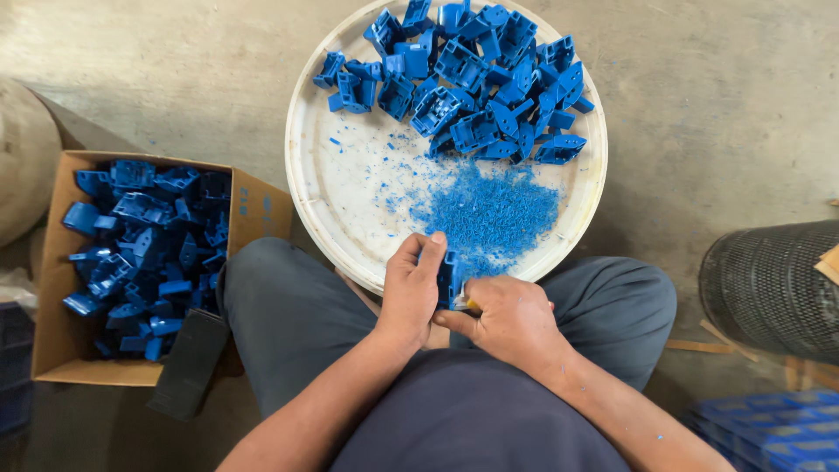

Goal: The person cleans blue plastic components by scraping off excess material using a small yellow tool and their hands, then places them into a cardboard box.

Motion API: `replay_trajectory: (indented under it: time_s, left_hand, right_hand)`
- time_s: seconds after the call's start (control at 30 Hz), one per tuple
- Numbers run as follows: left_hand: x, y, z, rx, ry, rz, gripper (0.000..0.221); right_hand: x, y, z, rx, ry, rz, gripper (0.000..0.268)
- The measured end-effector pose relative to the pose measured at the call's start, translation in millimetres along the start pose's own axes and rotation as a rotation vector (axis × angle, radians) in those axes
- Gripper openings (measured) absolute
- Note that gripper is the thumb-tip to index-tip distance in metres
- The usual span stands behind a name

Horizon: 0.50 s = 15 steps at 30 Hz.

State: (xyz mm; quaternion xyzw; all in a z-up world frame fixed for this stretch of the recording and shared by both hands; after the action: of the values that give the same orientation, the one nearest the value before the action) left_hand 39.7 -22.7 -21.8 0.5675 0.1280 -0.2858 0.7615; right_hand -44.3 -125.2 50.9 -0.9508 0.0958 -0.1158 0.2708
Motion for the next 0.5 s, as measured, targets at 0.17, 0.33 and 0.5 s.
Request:
replay_trajectory:
  time_s: [0.17, 0.33, 0.5]
  left_hand:
    - [-1.9, 4.3, -5.5, -0.015, 0.044, 0.084, 0.025]
    - [-10.7, 10.1, -10.1, -0.125, 0.049, 0.083, 0.021]
    - [-20.4, 9.7, -16.9, -0.217, 0.073, 0.076, 0.02]
  right_hand:
    - [-5.2, 8.2, 7.9, 0.136, -0.111, 0.154, 0.05]
    - [-13.4, 19.8, 4.0, 0.394, -0.027, 0.262, 0.041]
    - [-26.2, 30.4, 14.4, 0.769, 0.011, 0.424, 0.031]
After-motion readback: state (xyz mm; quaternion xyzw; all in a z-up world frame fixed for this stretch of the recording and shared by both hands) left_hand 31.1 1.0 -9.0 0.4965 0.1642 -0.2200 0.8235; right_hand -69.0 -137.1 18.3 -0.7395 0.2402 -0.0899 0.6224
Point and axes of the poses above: each hand's wrist, its own x-axis towards the middle knuckle, its own z-axis out of the palm, y = z × x, the point moved 5 cm from there along x, towards the middle knuckle, and after that the axes turned 10 degrees about y, right-handed, at the moved point
